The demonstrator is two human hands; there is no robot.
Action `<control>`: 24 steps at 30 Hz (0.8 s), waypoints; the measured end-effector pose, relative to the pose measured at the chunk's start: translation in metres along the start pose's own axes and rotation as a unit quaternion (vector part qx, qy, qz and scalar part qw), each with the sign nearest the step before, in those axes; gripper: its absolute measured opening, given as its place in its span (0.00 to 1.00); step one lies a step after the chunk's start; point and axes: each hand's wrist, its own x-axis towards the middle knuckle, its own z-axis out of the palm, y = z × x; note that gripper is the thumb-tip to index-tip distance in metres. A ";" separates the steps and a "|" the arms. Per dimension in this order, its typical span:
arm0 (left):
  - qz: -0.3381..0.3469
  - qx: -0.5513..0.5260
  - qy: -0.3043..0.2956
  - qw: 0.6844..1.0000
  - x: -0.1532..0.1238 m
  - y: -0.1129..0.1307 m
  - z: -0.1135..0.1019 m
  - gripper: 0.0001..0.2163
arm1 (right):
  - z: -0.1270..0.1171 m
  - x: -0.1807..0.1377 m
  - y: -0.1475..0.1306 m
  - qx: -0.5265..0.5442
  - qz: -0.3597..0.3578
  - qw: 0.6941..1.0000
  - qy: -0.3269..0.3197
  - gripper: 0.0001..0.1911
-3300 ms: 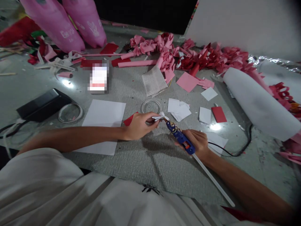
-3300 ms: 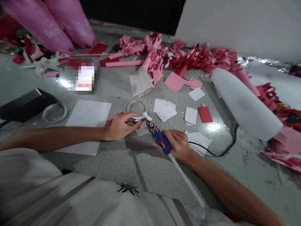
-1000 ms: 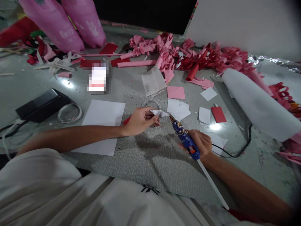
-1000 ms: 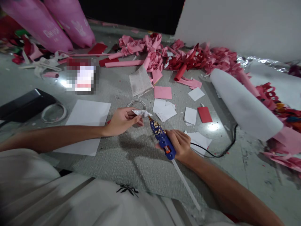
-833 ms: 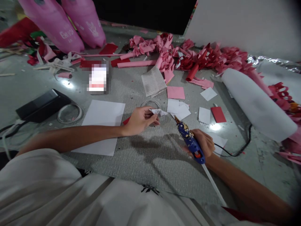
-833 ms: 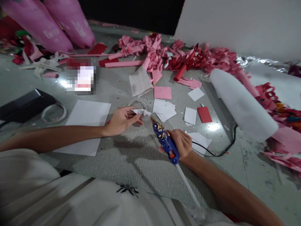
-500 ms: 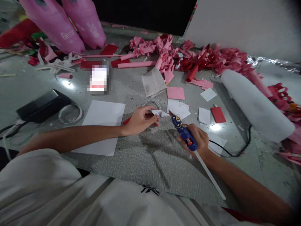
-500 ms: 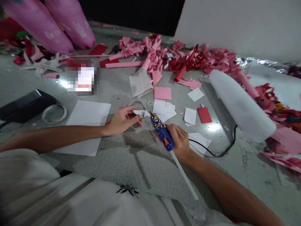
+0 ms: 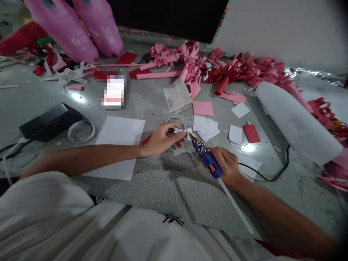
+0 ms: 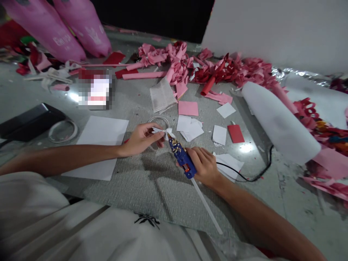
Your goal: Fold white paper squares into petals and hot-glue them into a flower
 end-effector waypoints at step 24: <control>0.013 0.018 -0.002 1.000 -0.002 0.000 -0.001 0.12 | -0.001 0.000 -0.001 -0.013 -0.007 1.000 -0.006 0.11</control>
